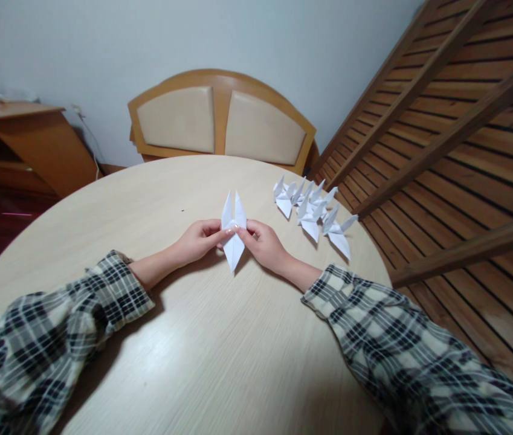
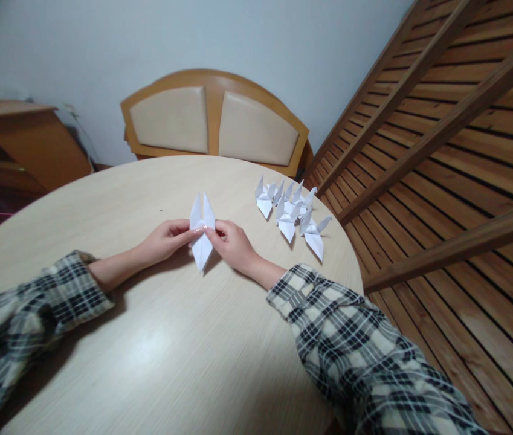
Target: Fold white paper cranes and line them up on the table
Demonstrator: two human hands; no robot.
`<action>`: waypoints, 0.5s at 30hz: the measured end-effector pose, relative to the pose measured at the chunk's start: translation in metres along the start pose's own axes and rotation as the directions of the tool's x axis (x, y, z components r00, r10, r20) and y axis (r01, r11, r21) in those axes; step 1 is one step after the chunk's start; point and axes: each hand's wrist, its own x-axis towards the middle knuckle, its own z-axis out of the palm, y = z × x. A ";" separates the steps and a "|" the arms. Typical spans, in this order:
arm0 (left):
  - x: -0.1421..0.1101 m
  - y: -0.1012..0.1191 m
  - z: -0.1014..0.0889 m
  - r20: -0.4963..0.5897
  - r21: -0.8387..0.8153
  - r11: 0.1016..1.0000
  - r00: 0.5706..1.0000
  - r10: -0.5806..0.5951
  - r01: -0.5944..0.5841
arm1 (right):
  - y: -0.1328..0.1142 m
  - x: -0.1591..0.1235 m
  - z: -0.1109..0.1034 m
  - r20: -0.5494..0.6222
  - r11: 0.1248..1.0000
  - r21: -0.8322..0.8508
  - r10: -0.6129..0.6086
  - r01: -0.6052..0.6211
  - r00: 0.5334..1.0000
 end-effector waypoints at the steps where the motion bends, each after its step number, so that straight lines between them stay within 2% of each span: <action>1: 0.000 0.000 0.000 0.002 0.001 1.000 1.000 -0.002 0.002 | -0.001 0.000 0.000 0.001 1.000 0.004 0.011 -0.011 1.000; 8: 0.000 0.000 -0.001 -0.014 0.037 0.999 1.000 0.000 0.000 | -0.001 0.000 0.000 0.037 0.995 0.062 0.082 -0.084 0.996; 15: 0.000 0.000 0.000 -0.024 0.052 0.999 1.000 0.014 -0.012 | 0.002 0.000 0.002 0.069 0.995 0.055 0.080 -0.084 0.994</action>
